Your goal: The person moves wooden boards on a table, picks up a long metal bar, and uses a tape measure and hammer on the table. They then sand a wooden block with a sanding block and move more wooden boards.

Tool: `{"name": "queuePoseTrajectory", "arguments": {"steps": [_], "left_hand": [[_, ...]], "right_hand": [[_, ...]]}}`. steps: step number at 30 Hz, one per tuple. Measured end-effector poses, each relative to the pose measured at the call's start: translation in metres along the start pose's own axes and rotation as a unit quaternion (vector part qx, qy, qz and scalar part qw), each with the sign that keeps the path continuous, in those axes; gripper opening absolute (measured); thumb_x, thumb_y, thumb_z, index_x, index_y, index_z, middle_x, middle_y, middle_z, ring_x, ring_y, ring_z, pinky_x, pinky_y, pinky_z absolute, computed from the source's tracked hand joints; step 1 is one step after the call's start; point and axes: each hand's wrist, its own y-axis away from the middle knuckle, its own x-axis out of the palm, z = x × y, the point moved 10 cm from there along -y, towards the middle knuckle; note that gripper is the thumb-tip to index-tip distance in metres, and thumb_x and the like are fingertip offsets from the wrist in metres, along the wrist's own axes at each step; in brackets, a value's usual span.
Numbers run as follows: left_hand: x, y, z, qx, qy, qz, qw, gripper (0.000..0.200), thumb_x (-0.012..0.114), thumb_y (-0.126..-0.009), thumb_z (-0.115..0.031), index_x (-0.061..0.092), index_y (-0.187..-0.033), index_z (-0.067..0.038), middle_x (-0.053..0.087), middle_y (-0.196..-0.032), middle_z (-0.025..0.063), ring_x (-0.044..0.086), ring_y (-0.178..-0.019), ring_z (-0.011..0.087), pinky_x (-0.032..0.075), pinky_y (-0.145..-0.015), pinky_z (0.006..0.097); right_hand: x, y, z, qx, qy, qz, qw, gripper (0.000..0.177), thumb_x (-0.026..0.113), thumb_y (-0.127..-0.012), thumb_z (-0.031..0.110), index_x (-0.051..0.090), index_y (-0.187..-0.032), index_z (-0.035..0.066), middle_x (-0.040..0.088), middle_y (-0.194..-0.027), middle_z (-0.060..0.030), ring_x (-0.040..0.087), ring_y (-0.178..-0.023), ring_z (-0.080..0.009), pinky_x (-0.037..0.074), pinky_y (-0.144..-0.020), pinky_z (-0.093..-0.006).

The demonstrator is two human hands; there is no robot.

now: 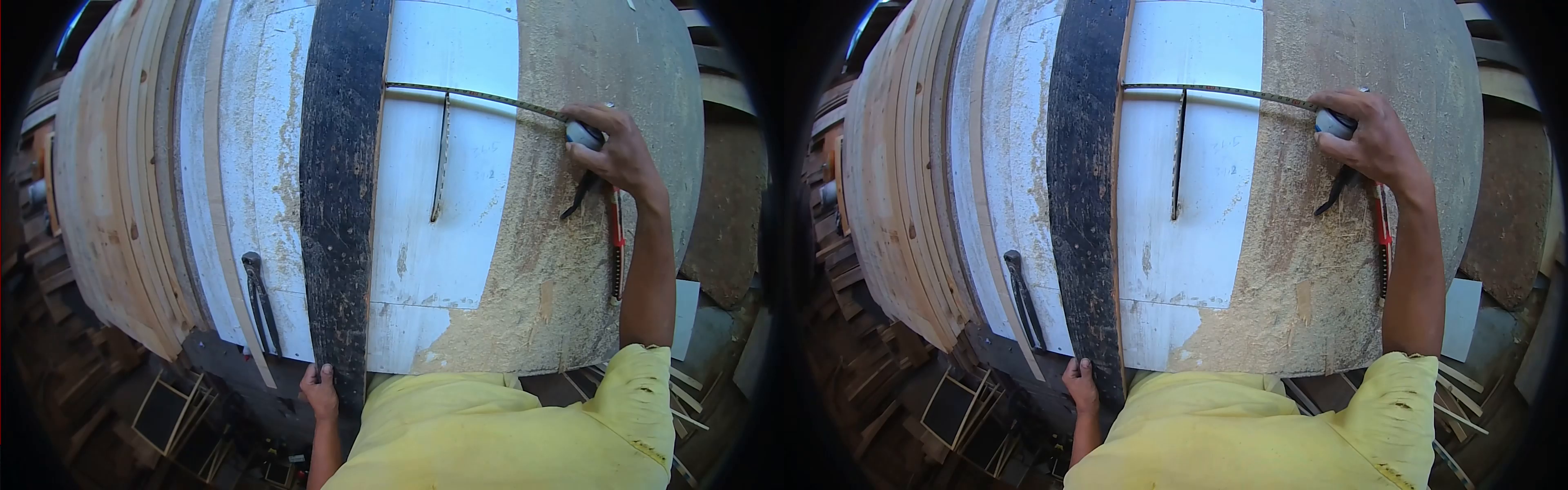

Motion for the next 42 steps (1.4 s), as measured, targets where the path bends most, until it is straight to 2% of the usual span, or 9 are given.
{"name": "queuePoseTrajectory", "arguments": {"steps": [6,9,13,15,17,21,23,27,42], "left_hand": [[0.0,0.001,-0.003,0.0,0.017,-0.008,1.0,0.038,0.068,-0.093,-0.027,0.047,-0.071,-0.004,0.039,-0.067,-0.008,0.033,-0.064,0.0045,0.028,-0.053,0.0248],[-0.002,0.0,0.007,-0.002,0.009,-0.008,1.0,0.037,0.067,-0.093,-0.025,0.046,-0.07,-0.004,0.039,-0.066,-0.0078,0.033,-0.064,0.0047,0.029,-0.053,0.0254],[-0.003,0.0,0.006,0.007,-0.004,-0.016,1.0,0.038,0.067,-0.093,-0.024,0.046,-0.07,-0.003,0.038,-0.065,-0.0075,0.033,-0.064,0.0051,0.029,-0.053,0.0261],[-0.001,-0.002,0.003,0.009,-0.009,-0.017,1.0,0.038,0.067,-0.093,-0.024,0.046,-0.07,-0.003,0.038,-0.065,-0.0073,0.033,-0.064,0.0052,0.029,-0.053,0.0262],[-0.001,-0.001,-0.002,0.025,-0.01,-0.019,0.999,0.039,0.067,-0.093,-0.026,0.047,-0.07,-0.002,0.039,-0.065,-0.0067,0.034,-0.064,0.0056,0.03,-0.053,0.0266],[-0.001,-0.005,-0.003,0.047,-0.01,-0.025,0.999,0.042,0.066,-0.093,-0.03,0.048,-0.069,-0.001,0.04,-0.064,-0.0059,0.035,-0.064,0.006,0.031,-0.054,0.0273],[-0.003,-0.003,0.001,0.051,-0.03,-0.029,0.998,0.045,0.066,-0.093,-0.034,0.049,-0.069,-0.001,0.041,-0.063,-0.0053,0.035,-0.064,0.0065,0.031,-0.054,0.0282],[-0.003,-0.002,-0.004,0.053,-0.014,-0.031,0.998,0.045,0.067,-0.093,-0.035,0.05,-0.069,0.0,0.04,-0.063,-0.0047,0.034,-0.064,0.0071,0.032,-0.054,0.0289],[-0.003,-0.003,-0.001,0.06,-0.02,-0.032,0.997,0.048,0.067,-0.093,-0.037,0.05,-0.069,0.001,0.042,-0.062,-0.003,0.035,-0.063,0.0081,0.033,-0.054,0.029]], "right_hand": [[-0.003,0.0,0.006,-0.001,0.015,0.005,1.0,0.046,0.069,-0.073,0.016,0.067,-0.117,0.003,0.068,-0.098,-0.0147,0.065,-0.081,-0.0244,0.057,-0.076,-0.0377],[-0.011,0.011,0.014,-0.009,-0.002,-0.03,1.0,0.042,0.068,-0.075,0.016,0.068,-0.115,0.003,0.068,-0.098,-0.0139,0.065,-0.079,-0.0238,0.057,-0.075,-0.0376],[-0.013,0.053,0.031,0.02,-0.017,-0.019,0.999,0.039,0.067,-0.075,0.015,0.068,-0.112,0.004,0.068,-0.099,-0.0134,0.065,-0.08,-0.0233,0.057,-0.075,-0.0381],[-0.013,0.073,0.044,-0.019,-0.02,-0.046,0.999,0.037,0.067,-0.075,0.016,0.068,-0.111,0.005,0.069,-0.102,-0.0132,0.066,-0.082,-0.0227,0.057,-0.075,-0.0387],[-0.009,0.09,0.05,0.007,-0.037,-0.027,0.999,0.039,0.067,-0.075,0.015,0.068,-0.113,0.006,0.069,-0.103,-0.0133,0.066,-0.083,-0.0231,0.057,-0.077,-0.0385],[0.001,0.113,0.06,-0.038,-0.053,-0.061,0.996,0.041,0.067,-0.073,0.015,0.067,-0.113,0.005,0.068,-0.102,-0.014,0.067,-0.085,-0.0254,0.055,-0.082,-0.0386],[0.016,0.119,0.057,0.005,-0.043,-0.005,0.999,0.042,0.069,-0.072,0.016,0.067,-0.113,0.003,0.068,-0.105,-0.0145,0.067,-0.088,-0.027,0.055,-0.083,-0.0386],[0.036,0.129,0.059,0.001,-0.059,0.017,0.998,0.044,0.069,-0.071,0.015,0.067,-0.113,0.001,0.067,-0.11,-0.0166,0.067,-0.093,-0.0306,0.054,-0.089,-0.0381],[0.047,0.132,0.067,0.003,-0.018,-0.01,1.0,0.043,0.069,-0.074,0.015,0.066,-0.115,0.002,0.067,-0.108,-0.0146,0.065,-0.096,-0.03,0.051,-0.093,-0.0397]]}}
